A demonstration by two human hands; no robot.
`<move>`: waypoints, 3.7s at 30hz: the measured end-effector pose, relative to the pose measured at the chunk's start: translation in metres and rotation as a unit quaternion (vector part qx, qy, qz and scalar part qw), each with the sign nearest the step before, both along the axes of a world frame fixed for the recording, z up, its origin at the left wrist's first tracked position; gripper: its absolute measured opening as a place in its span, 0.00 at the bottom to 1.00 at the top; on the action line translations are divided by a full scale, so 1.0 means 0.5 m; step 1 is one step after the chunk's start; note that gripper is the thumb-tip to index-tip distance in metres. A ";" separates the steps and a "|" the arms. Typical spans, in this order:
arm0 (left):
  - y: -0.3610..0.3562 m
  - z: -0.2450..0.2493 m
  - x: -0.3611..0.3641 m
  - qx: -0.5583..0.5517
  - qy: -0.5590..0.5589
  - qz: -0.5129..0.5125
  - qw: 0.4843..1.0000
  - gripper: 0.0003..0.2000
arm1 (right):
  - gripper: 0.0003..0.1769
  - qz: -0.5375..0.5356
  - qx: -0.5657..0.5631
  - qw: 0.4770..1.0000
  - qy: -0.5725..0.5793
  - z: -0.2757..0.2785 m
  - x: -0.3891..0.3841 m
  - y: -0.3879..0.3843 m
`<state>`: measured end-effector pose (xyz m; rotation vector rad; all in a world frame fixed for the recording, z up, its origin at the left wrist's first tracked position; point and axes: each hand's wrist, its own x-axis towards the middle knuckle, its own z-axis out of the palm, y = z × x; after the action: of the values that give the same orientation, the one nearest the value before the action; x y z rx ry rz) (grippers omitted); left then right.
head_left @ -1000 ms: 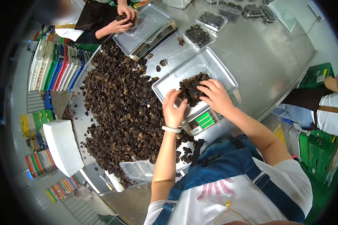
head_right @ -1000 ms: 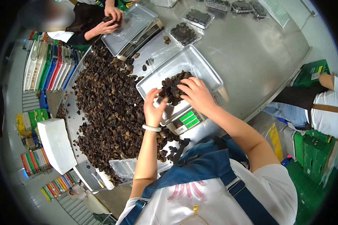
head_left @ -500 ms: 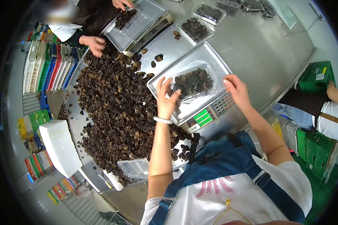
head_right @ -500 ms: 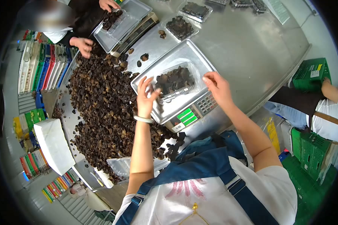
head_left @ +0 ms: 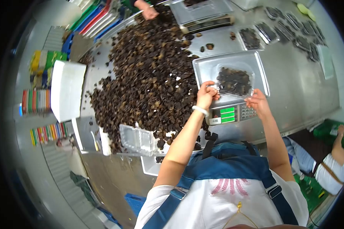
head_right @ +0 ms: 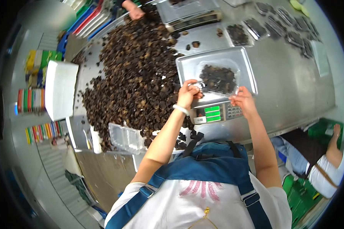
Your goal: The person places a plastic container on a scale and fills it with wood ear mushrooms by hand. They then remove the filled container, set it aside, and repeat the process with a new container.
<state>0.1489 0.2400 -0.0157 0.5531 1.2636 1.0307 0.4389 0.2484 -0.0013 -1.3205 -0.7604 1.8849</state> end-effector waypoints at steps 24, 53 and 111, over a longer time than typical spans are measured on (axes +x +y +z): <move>-0.686 -0.026 -0.490 -0.130 0.716 0.100 0.678 0.12 | 0.18 0.173 0.202 0.958 -0.104 0.037 -0.226 -0.055; -0.446 -0.073 -0.242 0.098 0.650 -0.088 0.749 0.36 | 0.36 0.460 0.561 0.400 -0.560 -0.056 -0.531 -0.182; 0.042 0.213 -0.034 0.339 0.327 -0.137 0.871 0.35 | 0.32 -0.002 0.337 0.921 -0.196 0.146 -0.287 0.030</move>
<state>0.1319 0.2612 0.0907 1.6916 1.3126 1.0671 0.2954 0.2631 0.0715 -1.2293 -1.4502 1.1705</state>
